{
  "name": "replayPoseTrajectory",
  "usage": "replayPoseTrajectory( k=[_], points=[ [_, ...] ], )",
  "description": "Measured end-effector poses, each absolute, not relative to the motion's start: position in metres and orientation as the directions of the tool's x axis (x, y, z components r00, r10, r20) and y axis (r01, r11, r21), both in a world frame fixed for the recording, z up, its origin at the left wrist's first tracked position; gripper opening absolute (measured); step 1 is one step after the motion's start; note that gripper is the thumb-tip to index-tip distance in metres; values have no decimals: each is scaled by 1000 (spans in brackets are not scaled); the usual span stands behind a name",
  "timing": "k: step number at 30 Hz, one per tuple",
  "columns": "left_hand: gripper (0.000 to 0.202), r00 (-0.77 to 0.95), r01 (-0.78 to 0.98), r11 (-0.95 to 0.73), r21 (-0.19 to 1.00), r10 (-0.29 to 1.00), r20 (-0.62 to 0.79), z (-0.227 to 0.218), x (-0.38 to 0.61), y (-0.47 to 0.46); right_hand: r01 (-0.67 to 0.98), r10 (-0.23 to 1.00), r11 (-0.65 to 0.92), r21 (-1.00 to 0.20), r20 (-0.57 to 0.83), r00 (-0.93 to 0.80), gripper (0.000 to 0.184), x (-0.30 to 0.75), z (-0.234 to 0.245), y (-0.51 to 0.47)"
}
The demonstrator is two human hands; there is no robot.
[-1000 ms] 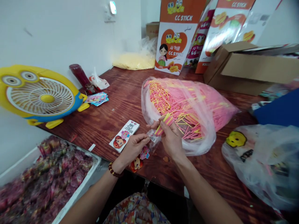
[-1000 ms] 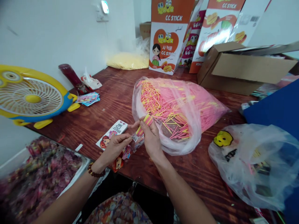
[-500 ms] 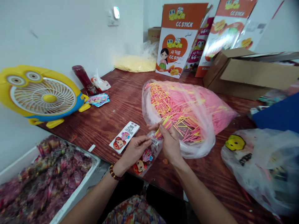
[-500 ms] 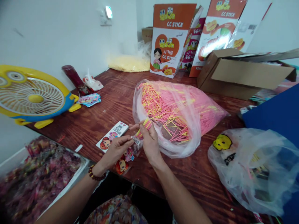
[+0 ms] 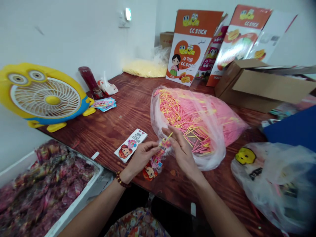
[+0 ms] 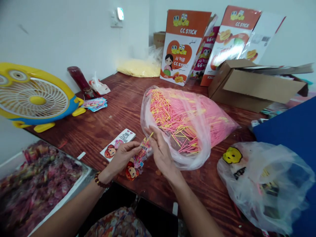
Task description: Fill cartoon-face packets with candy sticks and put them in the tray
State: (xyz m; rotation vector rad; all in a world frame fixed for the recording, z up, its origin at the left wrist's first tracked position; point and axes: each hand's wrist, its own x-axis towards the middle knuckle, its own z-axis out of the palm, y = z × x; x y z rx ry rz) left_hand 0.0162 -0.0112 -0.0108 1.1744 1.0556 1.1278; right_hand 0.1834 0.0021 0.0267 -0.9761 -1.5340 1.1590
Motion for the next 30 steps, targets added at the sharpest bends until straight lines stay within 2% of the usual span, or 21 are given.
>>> replayPoseTrajectory(
  k=[2,4,8,10,12,15,18,21,23,26,30],
  points=[
    [25,133,-111,32,993,991,-17,-10,18,-9,197,923,295,-935,225,-313,34,187,29,2],
    [23,131,-127,20,992,991,-3,-8,19,-7,254,906,318,-914,214,-364,33,193,28,3],
    [21,148,-104,-16,994,988,31,-6,15,-5,238,927,308,-921,234,-293,26,206,26,4],
    [23,175,-64,-49,997,983,60,-4,11,-5,329,928,357,-874,291,-234,15,209,26,2],
    [23,171,-28,-117,993,978,120,-2,8,-6,418,903,425,-803,348,-251,13,209,30,-1],
    [20,116,22,-253,967,962,248,1,6,-8,400,865,489,-775,371,-338,13,204,42,-4],
    [18,57,67,-317,946,948,314,7,3,-8,369,890,440,-819,342,-303,13,198,51,1],
    [21,30,137,-287,948,958,286,11,-2,-6,273,911,318,-908,213,-353,14,193,47,11],
    [24,48,204,-230,952,973,224,8,-6,-3,259,938,239,-936,153,-313,15,190,36,17],
    [26,118,302,-146,942,986,115,-8,-8,7,344,968,146,-928,61,-245,15,190,11,22],
    [26,181,485,-143,863,982,61,-40,-1,21,543,962,225,-809,95,-256,17,212,-12,30]
  ],
)
